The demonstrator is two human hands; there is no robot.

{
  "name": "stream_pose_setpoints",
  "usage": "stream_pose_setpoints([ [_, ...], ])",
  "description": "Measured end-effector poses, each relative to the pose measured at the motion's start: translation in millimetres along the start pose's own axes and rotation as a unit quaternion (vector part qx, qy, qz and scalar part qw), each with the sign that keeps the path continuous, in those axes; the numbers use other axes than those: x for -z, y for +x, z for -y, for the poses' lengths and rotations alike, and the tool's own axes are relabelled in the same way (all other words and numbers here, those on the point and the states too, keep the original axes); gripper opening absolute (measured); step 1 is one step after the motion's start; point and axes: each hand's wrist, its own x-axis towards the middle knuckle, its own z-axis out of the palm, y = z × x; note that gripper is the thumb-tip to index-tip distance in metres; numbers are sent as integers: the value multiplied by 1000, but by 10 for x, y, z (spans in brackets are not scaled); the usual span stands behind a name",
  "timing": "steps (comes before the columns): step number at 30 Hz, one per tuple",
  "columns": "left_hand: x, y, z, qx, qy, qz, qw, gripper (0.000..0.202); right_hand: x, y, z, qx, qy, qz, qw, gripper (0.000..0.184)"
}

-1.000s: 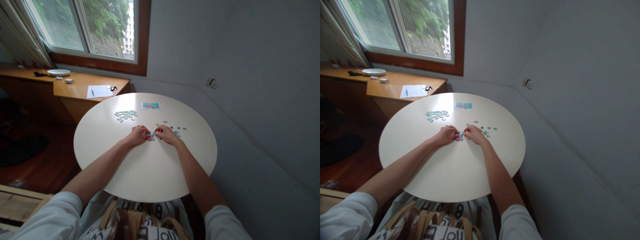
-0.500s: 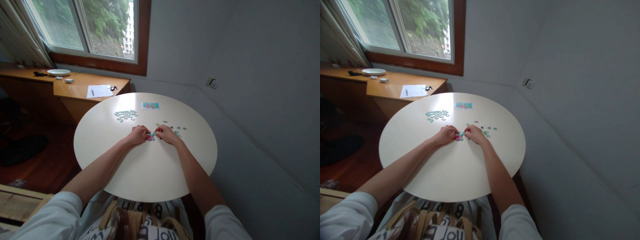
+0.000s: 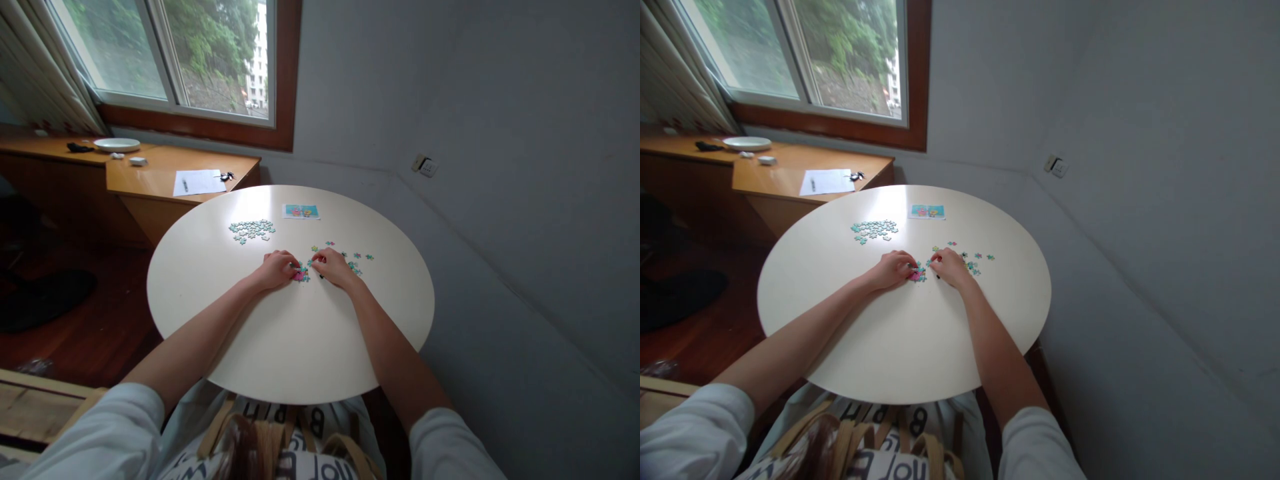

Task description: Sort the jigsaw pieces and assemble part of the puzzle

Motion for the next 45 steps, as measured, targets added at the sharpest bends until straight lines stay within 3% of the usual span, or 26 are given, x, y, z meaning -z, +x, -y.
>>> stream_pose_setpoints([
  [23,-5,3,1,0,7,1,1000,21,-35,-24,77,18,-4,-3,1000,14],
  [45,-6,8,17,-2,7,8,1000,22,-44,2,32,28,-39,6,999,24],
])
